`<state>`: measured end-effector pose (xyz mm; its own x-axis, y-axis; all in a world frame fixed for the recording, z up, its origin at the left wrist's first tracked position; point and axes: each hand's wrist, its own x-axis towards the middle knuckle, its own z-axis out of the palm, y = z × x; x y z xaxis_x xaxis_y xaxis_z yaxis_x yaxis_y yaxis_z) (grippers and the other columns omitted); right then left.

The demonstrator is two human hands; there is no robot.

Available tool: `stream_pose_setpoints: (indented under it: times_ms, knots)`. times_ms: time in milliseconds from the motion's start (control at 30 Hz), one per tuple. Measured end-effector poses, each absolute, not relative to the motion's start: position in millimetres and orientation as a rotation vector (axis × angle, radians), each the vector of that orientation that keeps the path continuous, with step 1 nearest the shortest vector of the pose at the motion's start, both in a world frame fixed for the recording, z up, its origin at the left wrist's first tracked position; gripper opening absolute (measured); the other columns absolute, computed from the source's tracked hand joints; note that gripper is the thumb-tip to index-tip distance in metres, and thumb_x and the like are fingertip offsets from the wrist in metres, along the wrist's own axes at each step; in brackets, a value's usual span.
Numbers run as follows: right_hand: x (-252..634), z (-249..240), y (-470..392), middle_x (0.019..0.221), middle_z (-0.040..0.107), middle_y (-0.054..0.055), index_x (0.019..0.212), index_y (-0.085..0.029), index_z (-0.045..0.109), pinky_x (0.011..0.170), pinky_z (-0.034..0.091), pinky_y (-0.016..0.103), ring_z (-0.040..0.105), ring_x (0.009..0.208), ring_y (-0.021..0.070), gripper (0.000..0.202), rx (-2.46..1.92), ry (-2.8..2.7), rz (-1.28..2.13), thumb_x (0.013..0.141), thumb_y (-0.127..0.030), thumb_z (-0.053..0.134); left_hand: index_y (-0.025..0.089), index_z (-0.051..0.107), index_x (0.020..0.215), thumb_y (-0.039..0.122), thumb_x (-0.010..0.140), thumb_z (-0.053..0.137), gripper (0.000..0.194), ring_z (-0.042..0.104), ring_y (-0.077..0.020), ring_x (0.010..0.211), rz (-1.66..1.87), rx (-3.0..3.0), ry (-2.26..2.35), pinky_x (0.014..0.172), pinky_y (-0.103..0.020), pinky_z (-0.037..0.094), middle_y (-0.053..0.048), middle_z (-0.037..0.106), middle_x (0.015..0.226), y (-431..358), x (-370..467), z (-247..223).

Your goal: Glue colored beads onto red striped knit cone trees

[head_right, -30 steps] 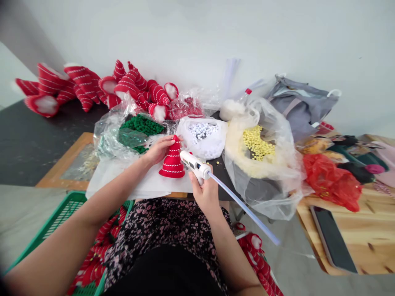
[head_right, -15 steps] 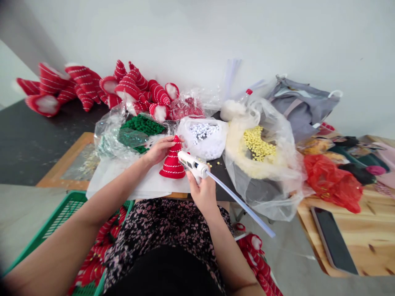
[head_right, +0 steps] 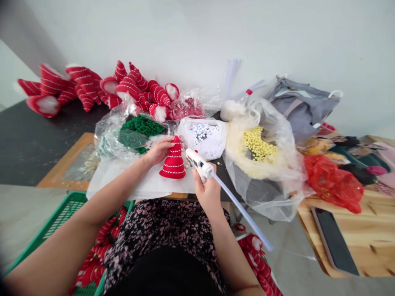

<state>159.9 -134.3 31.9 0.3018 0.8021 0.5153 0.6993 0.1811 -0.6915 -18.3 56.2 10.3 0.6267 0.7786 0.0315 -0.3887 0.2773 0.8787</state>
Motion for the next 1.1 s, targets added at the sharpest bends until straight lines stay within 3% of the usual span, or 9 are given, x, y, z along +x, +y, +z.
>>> stream_pose_setpoints:
  times_ms: [267,467,667,933,1100]
  knots:
    - [156.9,42.3,-121.3,0.104,0.078,0.017,0.103,-0.019,0.07,0.085,0.066,0.044,0.079,0.095,0.0307,0.027,-1.511,-1.447,0.192,0.101,-0.045,0.063,0.013,0.083,0.101,0.023,0.069,0.079,0.034,0.071,-0.0223,0.081,0.796,1.032,0.432,0.079,-0.031,0.052,-0.008,0.078,0.087,57.7,-18.0,8.6]
    - [153.2,43.3,-114.9,0.102,0.079,0.017,0.105,-0.019,0.072,0.088,0.067,0.045,0.079,0.098,0.0313,0.029,-1.49,-1.458,0.195,0.102,-0.046,0.062,0.013,0.083,0.1,0.033,0.079,0.079,0.029,0.072,-0.0232,0.086,0.823,1.023,0.426,0.083,-0.034,0.053,-0.01,0.08,0.094,57.3,-15.0,7.8]
    - [153.0,42.2,-116.6,0.097,0.079,0.016,0.101,-0.02,0.072,0.085,0.068,0.043,0.08,0.096,0.031,0.029,-1.497,-1.461,0.204,0.102,-0.048,0.063,0.013,0.082,0.106,0.023,0.075,0.076,0.033,0.073,-0.0235,0.086,0.772,1.042,0.378,0.085,-0.035,0.055,-0.009,0.08,0.096,58.7,-17.3,6.2]
    - [155.3,37.6,-121.0,0.088,0.08,0.014,0.105,-0.02,0.073,0.082,0.067,0.045,0.08,0.086,0.0313,0.04,-1.566,-1.441,0.254,0.103,-0.057,0.06,0.013,0.082,0.103,0.022,0.07,0.078,0.035,0.073,-0.0225,0.08,0.774,1.033,0.408,0.083,-0.035,0.055,-0.008,0.079,0.091,58.4,-17.8,6.6]
    - [153.9,36.2,-121.8,0.09,0.08,0.013,0.108,-0.021,0.071,0.077,0.066,0.042,0.08,0.085,0.0304,0.036,-1.594,-1.442,0.249,0.102,-0.054,0.06,0.013,0.082,0.102,0.022,0.07,0.079,0.034,0.072,-0.0227,0.081,0.774,1.036,0.434,0.082,-0.034,0.053,-0.008,0.079,0.088,57.4,-17.9,8.4]
